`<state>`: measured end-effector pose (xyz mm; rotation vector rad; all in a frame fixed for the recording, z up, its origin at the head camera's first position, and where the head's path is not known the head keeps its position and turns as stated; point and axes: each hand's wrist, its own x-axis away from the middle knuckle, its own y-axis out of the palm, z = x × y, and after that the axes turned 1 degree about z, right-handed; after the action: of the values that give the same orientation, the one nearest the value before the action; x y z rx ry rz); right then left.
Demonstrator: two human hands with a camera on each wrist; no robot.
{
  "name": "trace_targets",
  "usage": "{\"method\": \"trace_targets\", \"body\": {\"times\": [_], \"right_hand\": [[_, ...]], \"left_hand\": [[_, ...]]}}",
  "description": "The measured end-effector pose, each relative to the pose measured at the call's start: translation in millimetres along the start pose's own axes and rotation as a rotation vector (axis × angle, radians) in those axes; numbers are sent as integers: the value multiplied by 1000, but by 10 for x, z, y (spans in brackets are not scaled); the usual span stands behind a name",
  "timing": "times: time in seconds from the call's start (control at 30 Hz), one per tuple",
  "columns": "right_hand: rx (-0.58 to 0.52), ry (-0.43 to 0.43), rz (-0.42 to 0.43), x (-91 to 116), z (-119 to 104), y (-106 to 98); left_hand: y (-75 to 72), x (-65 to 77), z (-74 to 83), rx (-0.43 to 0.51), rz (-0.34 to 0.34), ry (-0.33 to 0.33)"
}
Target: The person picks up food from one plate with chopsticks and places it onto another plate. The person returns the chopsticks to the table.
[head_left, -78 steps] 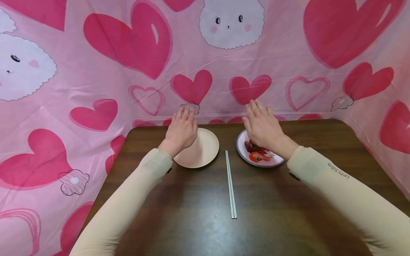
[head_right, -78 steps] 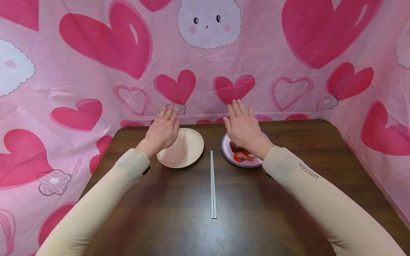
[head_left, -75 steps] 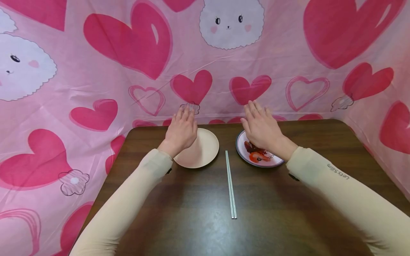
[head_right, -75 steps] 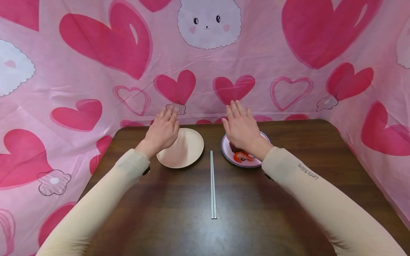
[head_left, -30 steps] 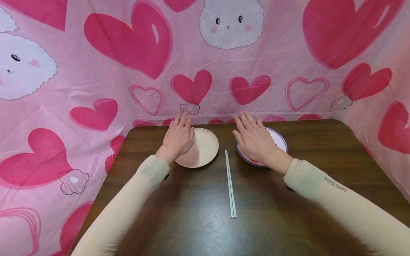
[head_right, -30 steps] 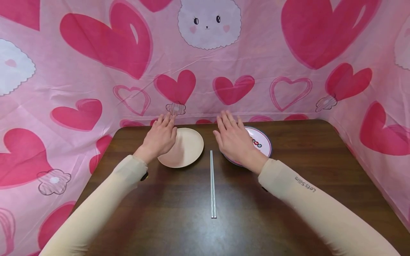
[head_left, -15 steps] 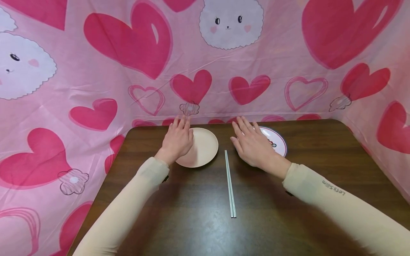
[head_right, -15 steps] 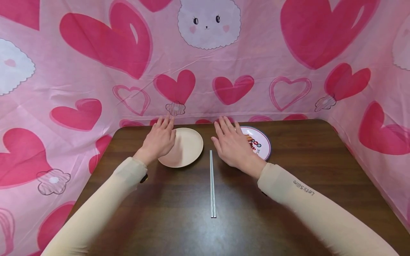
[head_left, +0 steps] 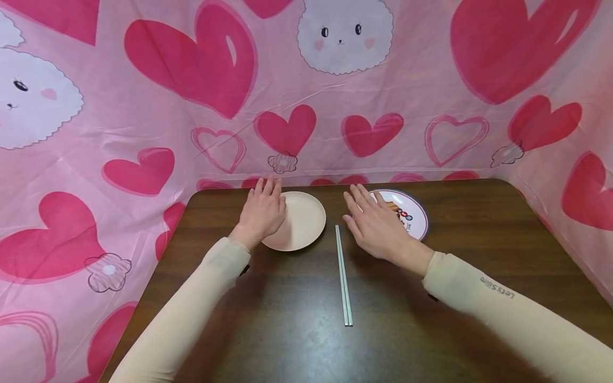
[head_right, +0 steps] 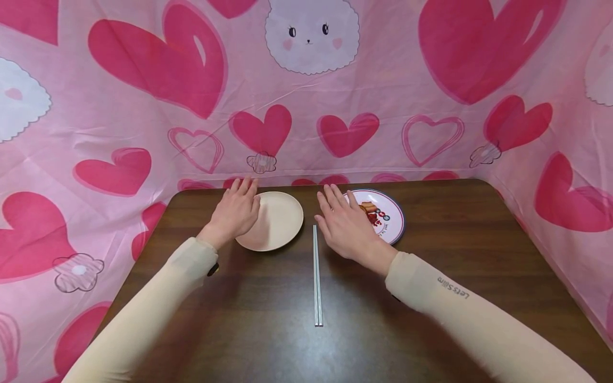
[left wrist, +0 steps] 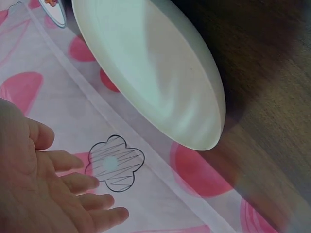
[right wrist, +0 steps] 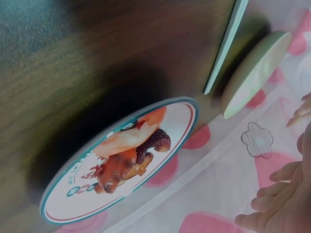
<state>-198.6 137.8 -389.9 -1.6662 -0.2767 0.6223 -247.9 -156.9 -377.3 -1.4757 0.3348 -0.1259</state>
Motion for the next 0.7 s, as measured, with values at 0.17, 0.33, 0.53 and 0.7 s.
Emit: {"method": "trace_targets", "body": {"times": [0.17, 0.33, 0.53, 0.7], "right_hand": [[-2, -5, 0, 48, -19, 41], [5, -21, 2, 82, -53, 78], [2, -50, 22, 131, -90, 116], [22, -76, 28, 168, -111, 156]], "left_hand": [[15, 11, -36, 25, -21, -15], [42, 28, -79, 45, -43, -33], [59, 49, -106, 94, -37, -55], [65, 50, -140, 107, -58, -92]]}}
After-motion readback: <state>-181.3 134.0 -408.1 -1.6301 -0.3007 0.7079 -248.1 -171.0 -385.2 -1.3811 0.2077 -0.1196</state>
